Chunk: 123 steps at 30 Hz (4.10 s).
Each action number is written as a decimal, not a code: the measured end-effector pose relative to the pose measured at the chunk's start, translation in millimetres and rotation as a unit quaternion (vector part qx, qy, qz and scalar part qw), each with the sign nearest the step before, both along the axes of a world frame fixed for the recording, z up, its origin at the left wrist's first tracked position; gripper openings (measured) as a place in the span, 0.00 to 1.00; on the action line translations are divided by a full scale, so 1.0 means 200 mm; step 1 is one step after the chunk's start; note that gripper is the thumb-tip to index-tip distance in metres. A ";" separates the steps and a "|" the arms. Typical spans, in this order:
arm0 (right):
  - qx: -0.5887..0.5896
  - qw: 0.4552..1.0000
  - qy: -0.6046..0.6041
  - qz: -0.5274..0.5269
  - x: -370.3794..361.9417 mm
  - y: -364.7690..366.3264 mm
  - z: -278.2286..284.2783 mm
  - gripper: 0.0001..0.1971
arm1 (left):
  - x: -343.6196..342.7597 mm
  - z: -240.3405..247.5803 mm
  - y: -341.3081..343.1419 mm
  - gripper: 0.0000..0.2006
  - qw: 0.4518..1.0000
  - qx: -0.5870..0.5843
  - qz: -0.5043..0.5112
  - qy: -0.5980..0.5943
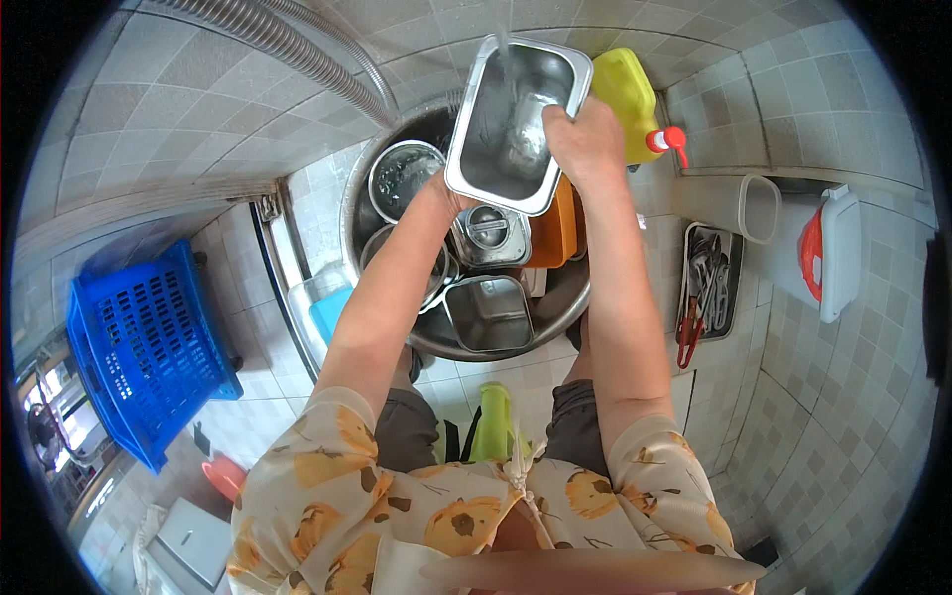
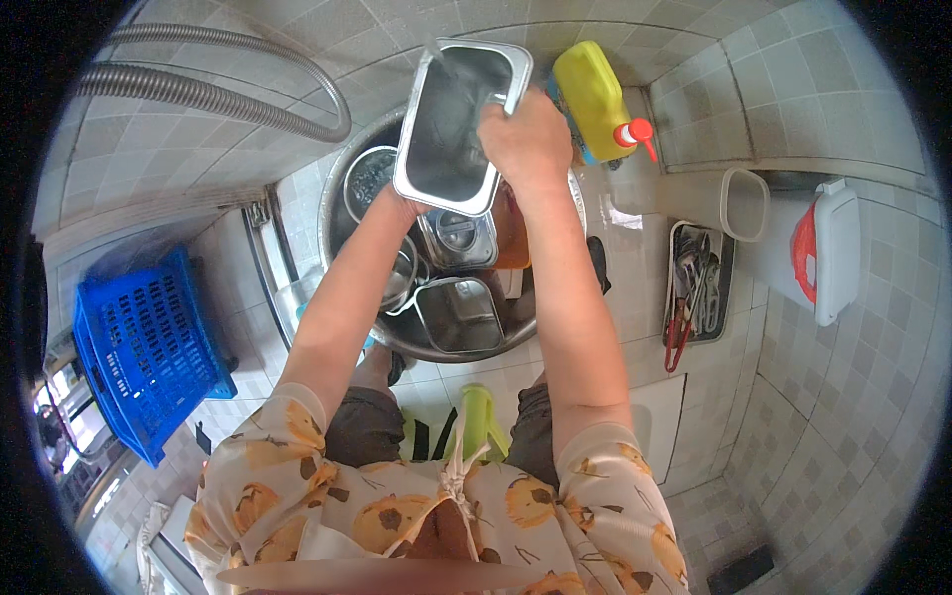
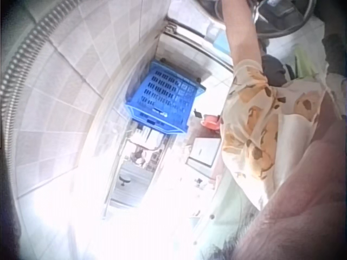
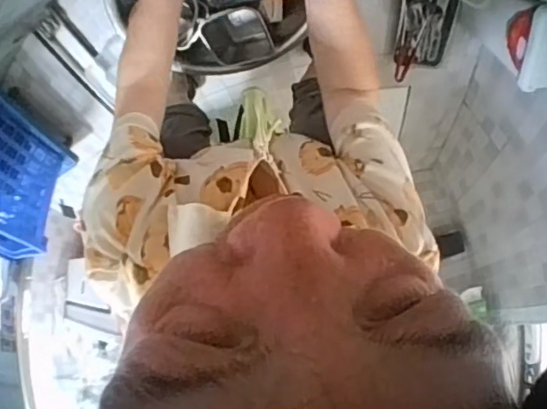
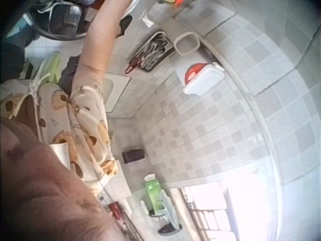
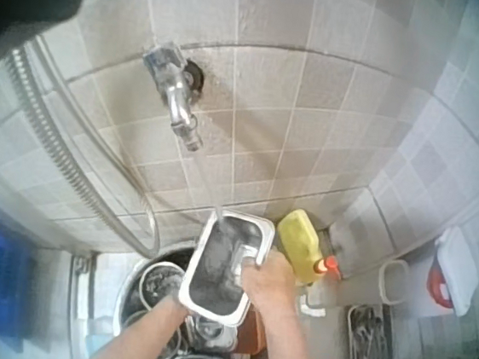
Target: The person is washing various metal and plastic containers, bowls, and utensils in a large metal basin under running water.
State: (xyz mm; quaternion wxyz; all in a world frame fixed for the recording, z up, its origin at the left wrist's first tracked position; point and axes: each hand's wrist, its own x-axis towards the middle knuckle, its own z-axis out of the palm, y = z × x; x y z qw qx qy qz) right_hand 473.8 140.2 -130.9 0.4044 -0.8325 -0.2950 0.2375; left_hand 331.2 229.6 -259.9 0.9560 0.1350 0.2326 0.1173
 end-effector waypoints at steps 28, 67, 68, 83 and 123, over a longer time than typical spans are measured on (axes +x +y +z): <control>-0.190 0.890 0.302 0.285 0.08 -0.11 -0.25 0.15 | -0.37 0.33 -0.09 0.08 0.268 0.942 0.037 0.198; -0.008 0.952 -0.025 0.305 -0.35 0.10 -0.41 0.14 | -1.55 0.20 0.20 0.05 0.558 0.569 0.300 0.524; -0.042 0.946 -0.037 0.318 -0.37 0.12 -0.42 0.14 | -1.61 0.13 0.25 0.03 0.631 0.445 0.364 0.522; -0.072 0.947 -0.136 0.282 -0.57 0.24 -0.73 0.15 | -1.55 -0.33 0.40 0.05 0.720 0.136 0.473 0.489; 0.081 0.991 0.100 -0.037 -0.15 0.08 -0.39 0.07 | -0.66 0.46 0.06 0.18 0.427 0.848 0.055 0.309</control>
